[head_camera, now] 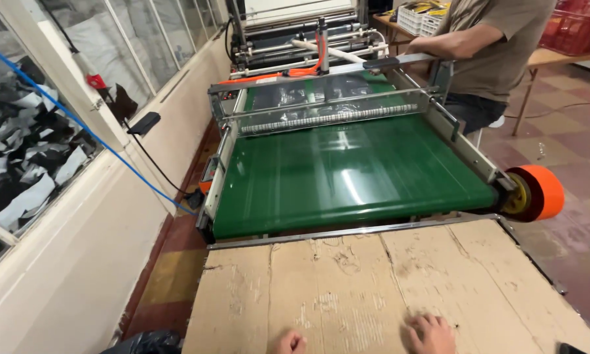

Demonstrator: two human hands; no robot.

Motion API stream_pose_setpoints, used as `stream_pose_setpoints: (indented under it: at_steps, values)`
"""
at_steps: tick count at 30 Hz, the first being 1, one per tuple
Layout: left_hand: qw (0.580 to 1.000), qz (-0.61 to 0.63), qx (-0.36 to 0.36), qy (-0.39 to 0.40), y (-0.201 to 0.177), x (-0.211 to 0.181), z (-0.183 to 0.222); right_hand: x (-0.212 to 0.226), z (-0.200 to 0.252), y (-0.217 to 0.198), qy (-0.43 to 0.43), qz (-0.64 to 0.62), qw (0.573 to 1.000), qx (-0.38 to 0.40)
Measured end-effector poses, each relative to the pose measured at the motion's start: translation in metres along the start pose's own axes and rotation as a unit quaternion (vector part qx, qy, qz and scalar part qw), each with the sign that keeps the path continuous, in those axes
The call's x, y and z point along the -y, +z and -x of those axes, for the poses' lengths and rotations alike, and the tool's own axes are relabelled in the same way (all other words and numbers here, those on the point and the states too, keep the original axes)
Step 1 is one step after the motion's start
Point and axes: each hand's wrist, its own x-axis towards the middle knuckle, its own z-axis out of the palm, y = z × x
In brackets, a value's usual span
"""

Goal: Folding plastic bags and placing them into a crate

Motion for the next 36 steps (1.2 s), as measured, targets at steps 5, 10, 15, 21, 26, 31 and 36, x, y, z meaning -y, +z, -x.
stream_pose_setpoints:
  at_steps: [5, 10, 15, 21, 26, 31, 36]
  values:
    - [0.974, 0.174, -0.128, 0.073, 0.032, 0.008, -0.092, 0.042, -0.051, -0.012, -0.045, -0.437, 0.897, -0.056]
    - [0.939, 0.32, -0.119, 0.034, 0.06, -0.036, -0.157, 0.093, -0.114, 0.008, 0.077, -0.677, 0.731, -0.042]
    - [0.919, 0.365, -0.145, 0.018, 0.064, -0.053, -0.232, 0.124, -0.157, -0.03, 0.173, -0.804, 0.569, -0.006]
    - [0.901, 0.395, -0.164, -0.07, 0.045, -0.052, -0.303, 0.078, -0.234, 0.029, 0.151, -0.75, 0.644, 0.001]
    - [0.862, 0.468, -0.166, -0.1, 0.04, -0.049, -0.347, 0.077, -0.275, 0.041, 0.175, -0.813, 0.554, 0.038]
    - [0.79, 0.593, -0.116, -0.105, 0.028, -0.064, -0.342, 0.091, -0.299, 0.033, 0.188, -0.842, 0.495, 0.1]
    - [0.683, 0.727, -0.009, -0.074, 0.01, -0.066, -0.317, 0.09, -0.297, 0.025, 0.189, -0.88, 0.409, 0.151]
